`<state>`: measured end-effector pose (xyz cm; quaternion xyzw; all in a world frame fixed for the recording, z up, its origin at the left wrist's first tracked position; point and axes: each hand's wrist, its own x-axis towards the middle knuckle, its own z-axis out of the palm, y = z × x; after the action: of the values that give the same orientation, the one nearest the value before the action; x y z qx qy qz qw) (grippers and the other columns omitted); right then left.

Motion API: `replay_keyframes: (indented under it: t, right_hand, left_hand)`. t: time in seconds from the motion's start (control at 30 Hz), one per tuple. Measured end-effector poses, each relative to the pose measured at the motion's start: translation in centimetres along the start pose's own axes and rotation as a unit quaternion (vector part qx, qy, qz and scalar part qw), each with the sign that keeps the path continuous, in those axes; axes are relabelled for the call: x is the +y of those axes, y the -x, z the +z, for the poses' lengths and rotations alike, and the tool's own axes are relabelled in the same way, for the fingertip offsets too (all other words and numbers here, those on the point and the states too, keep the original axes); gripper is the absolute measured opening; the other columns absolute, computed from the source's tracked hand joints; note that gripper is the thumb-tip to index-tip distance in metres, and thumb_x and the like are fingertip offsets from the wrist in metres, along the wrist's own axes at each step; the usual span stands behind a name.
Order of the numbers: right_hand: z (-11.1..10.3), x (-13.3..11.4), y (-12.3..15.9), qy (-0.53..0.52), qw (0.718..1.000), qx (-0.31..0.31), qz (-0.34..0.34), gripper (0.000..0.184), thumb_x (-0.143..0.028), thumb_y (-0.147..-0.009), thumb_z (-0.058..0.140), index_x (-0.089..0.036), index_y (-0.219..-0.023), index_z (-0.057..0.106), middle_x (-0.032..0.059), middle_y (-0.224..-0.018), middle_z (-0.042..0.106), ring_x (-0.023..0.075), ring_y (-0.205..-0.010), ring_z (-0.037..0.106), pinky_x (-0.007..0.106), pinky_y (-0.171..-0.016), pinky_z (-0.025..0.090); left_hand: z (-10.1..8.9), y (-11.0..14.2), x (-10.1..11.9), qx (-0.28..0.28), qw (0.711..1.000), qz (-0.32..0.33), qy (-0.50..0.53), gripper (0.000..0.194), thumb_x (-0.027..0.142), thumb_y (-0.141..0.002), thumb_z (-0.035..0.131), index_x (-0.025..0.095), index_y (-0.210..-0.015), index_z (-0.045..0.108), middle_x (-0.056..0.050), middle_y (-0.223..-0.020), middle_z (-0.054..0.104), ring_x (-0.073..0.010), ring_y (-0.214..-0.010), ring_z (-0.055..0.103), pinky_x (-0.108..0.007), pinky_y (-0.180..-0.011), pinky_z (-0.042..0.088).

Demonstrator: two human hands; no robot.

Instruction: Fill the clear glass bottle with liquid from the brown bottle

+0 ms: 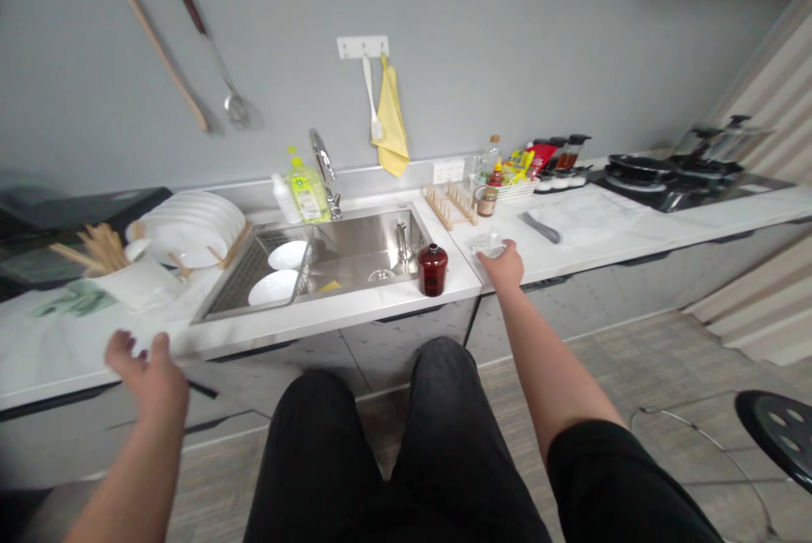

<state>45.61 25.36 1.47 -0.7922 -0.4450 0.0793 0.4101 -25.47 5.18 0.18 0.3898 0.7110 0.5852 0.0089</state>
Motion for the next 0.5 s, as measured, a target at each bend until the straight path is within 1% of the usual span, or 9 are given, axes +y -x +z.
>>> replay_keyframes:
  t: [0.03,0.07,0.17,0.23,0.33,0.4,0.43,0.47,0.5]
  right_hand:
    - [-0.2,0.0,0.2,-0.007,1.0,0.002,0.001,0.086,-0.058,-0.08,0.091,-0.018,-0.149,0.06,0.0259,-0.141,0.078,0.0414,-0.127,0.073,0.051,-0.112,0.057]
    - [-0.5,0.1,0.4,-0.017,1.0,0.003,0.0,0.084,-0.057,-0.078,0.092,-0.019,-0.146,0.061,0.0251,-0.14,0.078,0.041,-0.127,0.073,0.051,-0.112,0.057]
    - [-1.8,0.5,1.6,-0.066,0.998,0.008,-0.009,0.082,-0.057,-0.072,0.094,-0.021,-0.139,0.063,0.0216,-0.135,0.079,0.0397,-0.123,0.074,0.052,-0.112,0.057]
    - [-3.2,1.0,3.1,-0.125,0.992,0.007,-0.025,0.086,-0.059,-0.066,0.096,-0.022,-0.136,0.063,0.0179,-0.13,0.079,0.0381,-0.117,0.074,0.053,-0.109,0.059]
    - [-6.2,1.6,6.7,-0.253,0.964,-0.037,-0.071,0.092,-0.064,-0.06,0.101,-0.024,-0.132,0.061,0.0116,-0.123,0.078,0.034,-0.108,0.075,0.052,-0.1,0.064]
    - [-8.5,1.7,10.2,-0.323,0.935,-0.109,-0.098,0.088,-0.062,-0.06,0.105,-0.026,-0.127,0.062,0.0081,-0.119,0.078,0.032,-0.104,0.076,0.051,-0.098,0.065]
    - [-9.6,1.5,12.1,-0.342,0.923,-0.141,-0.111,0.084,-0.061,-0.063,0.106,-0.027,-0.126,0.063,0.0075,-0.119,0.079,0.032,-0.105,0.077,0.051,-0.1,0.066]
    - [-10.5,1.4,14.2,-0.351,0.91,-0.18,-0.125,0.08,-0.06,-0.066,0.107,-0.028,-0.126,0.064,0.0079,-0.122,0.079,0.0328,-0.109,0.078,0.051,-0.102,0.066]
    - [-11.4,1.1,16.2,-0.358,0.896,-0.224,-0.138,0.076,-0.059,-0.07,0.106,-0.029,-0.128,0.066,0.0092,-0.127,0.08,0.0341,-0.115,0.078,0.052,-0.105,0.065]
  left_hand:
    - [0.3,2.2,-0.1,0.039,0.999,0.005,0.013,0.073,0.048,-0.107,0.058,0.02,-0.169,0.029,-0.022,-0.18,0.032,-0.0404,-0.172,0.037,-0.056,-0.141,0.031]
    - [0.7,4.6,0.0,0.049,0.998,0.008,0.032,0.07,0.048,-0.106,0.06,0.02,-0.166,0.037,-0.023,-0.177,0.041,-0.041,-0.169,0.044,-0.057,-0.139,0.036]
    - [1.7,11.4,1.1,0.007,0.996,0.023,0.083,0.06,0.054,-0.106,0.062,0.024,-0.157,0.054,-0.019,-0.17,0.054,-0.0423,-0.164,0.052,-0.06,-0.135,0.044]
    - [2.1,14.8,2.5,-0.057,0.993,0.039,0.096,0.049,0.058,-0.107,0.062,0.028,-0.146,0.064,-0.016,-0.163,0.063,-0.041,-0.159,0.058,-0.06,-0.132,0.048]
    - [2.3,17.6,5.6,-0.183,0.974,0.056,0.122,0.038,0.06,-0.108,0.065,0.029,-0.126,0.077,-0.013,-0.141,0.077,-0.0393,-0.142,0.07,-0.062,-0.126,0.053]
    - [2.4,18.7,8.0,-0.272,0.949,0.06,0.148,0.036,0.061,-0.107,0.069,0.029,-0.116,0.082,-0.012,-0.129,0.081,-0.0382,-0.132,0.074,-0.06,-0.121,0.056]
    - [2.6,19.3,9.3,-0.315,0.933,0.064,0.161,0.034,0.06,-0.106,0.072,0.029,-0.114,0.084,-0.012,-0.128,0.082,-0.0377,-0.131,0.075,-0.059,-0.12,0.057]
    - [2.7,19.9,10.6,-0.35,0.917,0.067,0.177,0.033,0.059,-0.106,0.074,0.03,-0.115,0.085,-0.012,-0.129,0.083,-0.0371,-0.131,0.075,-0.058,-0.12,0.058]
    - [2.9,20.6,12.0,-0.382,0.901,0.066,0.193,0.032,0.057,-0.106,0.075,0.031,-0.121,0.085,-0.012,-0.132,0.082,-0.0362,-0.132,0.075,-0.057,-0.119,0.058]
